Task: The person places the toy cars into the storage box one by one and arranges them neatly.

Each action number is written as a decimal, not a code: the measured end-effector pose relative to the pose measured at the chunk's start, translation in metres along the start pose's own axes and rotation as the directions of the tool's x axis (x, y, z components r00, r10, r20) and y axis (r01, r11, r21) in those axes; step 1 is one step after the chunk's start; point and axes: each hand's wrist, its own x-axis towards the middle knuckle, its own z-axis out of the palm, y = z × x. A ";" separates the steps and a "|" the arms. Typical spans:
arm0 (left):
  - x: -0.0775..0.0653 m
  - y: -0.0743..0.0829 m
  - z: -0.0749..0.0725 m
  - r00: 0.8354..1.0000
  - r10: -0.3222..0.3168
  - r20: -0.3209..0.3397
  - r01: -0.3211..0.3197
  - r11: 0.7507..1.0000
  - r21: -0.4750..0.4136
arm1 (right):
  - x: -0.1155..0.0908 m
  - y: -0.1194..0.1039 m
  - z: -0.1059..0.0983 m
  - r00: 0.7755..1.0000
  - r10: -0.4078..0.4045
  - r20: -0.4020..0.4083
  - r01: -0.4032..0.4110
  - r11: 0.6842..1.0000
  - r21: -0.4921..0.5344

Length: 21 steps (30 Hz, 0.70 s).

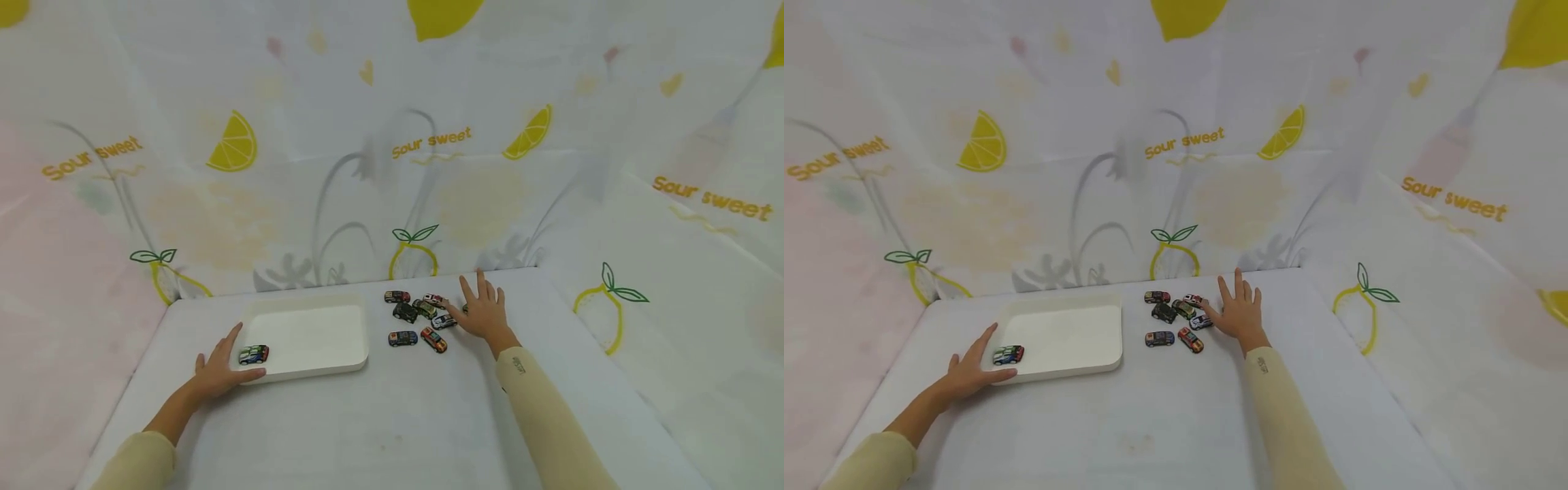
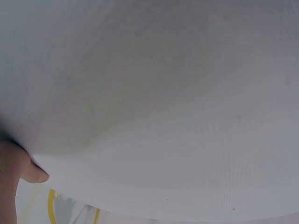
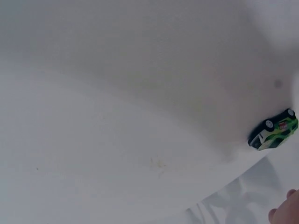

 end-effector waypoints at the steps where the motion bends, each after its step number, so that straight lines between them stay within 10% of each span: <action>1: 0.000 -0.001 -0.001 1.000 0.010 -0.002 -0.010 1.000 -0.003 | 0.000 0.001 0.001 1.000 0.006 0.005 -0.006 1.000 -0.007; 21: -0.001 0.001 -0.001 0.999 0.044 -0.004 -0.044 0.999 -0.004 | -0.014 0.046 0.007 0.996 0.064 0.058 -0.065 0.998 0.008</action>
